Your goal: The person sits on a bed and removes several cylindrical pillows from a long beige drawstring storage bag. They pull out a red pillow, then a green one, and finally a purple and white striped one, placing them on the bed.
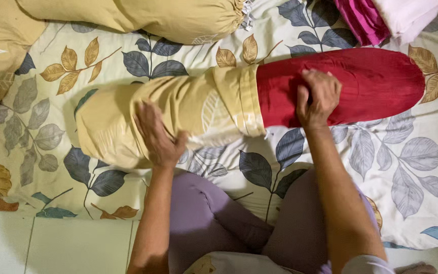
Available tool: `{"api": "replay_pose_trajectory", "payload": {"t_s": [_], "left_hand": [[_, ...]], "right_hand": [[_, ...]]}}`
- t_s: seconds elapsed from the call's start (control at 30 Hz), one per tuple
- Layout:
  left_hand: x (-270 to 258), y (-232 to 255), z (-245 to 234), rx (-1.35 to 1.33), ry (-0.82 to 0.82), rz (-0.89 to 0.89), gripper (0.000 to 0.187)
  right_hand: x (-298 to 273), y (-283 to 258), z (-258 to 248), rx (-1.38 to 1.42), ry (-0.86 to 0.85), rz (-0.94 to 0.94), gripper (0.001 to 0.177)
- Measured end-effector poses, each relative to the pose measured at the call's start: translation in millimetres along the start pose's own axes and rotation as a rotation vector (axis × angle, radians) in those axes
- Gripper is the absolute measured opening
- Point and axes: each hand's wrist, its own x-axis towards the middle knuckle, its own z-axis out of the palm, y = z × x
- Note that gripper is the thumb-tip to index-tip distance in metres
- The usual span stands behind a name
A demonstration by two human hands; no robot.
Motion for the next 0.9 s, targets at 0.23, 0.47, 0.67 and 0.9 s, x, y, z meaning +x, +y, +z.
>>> {"api": "replay_pose_trajectory", "payload": {"t_s": [0.23,0.47,0.67,0.9], "left_hand": [[-42,-29,22,-0.038,-0.229,-0.129,0.011],[-15,-80,-17,-0.154,-0.003,-0.439,0.022],[66,-87,-4,-0.687,-0.080,-1.328,0.020],[35,-24,47,0.194,-0.263,-0.198,0.044]], "right_hand": [[-17,-9,-31,-0.347,-0.325,-0.629,0.045],[6,4,-57,-0.238,-0.245,-0.248,0.011],[50,10,-44,-0.271,-0.280,-0.181,0.010],[7,-18,46,-0.154,-0.364,-0.010,0.066]]}}
